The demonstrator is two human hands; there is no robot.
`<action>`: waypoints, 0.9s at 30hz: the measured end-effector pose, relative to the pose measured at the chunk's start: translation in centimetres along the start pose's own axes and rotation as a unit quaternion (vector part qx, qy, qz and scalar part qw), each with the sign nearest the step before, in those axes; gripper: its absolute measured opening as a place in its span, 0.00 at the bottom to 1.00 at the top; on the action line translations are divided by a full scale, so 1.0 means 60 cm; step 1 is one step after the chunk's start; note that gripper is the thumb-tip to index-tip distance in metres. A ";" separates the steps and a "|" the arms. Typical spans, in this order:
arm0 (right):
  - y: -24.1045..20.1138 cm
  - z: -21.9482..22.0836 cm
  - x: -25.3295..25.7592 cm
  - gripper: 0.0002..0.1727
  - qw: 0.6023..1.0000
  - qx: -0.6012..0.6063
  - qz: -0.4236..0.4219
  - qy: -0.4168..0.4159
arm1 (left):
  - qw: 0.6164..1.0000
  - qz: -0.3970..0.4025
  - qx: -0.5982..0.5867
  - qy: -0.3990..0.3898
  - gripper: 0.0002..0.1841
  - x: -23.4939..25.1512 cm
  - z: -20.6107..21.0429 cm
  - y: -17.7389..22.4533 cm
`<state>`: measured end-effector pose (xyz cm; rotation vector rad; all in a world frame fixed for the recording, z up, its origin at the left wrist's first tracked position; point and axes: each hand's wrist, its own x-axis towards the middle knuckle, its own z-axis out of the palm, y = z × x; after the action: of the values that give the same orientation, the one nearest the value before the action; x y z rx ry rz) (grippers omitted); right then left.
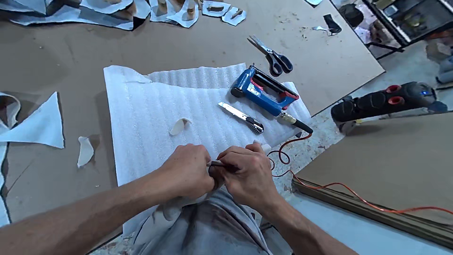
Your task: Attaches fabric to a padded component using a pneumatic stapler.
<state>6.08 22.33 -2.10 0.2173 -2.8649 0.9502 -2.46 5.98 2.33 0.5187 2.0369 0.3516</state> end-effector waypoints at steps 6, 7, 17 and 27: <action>0.041 0.009 -0.061 0.20 0.981 0.043 -0.080 0.169 | 0.991 0.046 -0.126 0.006 0.12 0.018 0.010 -0.043; 0.049 0.026 -0.099 0.22 0.977 0.025 -0.106 0.185 | 0.988 0.053 -0.146 0.008 0.12 0.020 0.011 -0.049; 0.054 0.171 -0.185 0.37 0.982 -0.070 -0.151 0.093 | 0.966 0.062 -0.236 0.088 0.13 0.017 0.025 -0.065; -0.006 0.196 -0.114 0.45 0.977 0.004 -0.131 0.168 | 0.939 0.041 -0.328 0.096 0.11 0.023 0.014 -0.069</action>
<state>12.11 15.64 -12.31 0.3830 -2.4515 0.8532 -3.23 3.12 -0.95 0.1532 1.9282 1.1199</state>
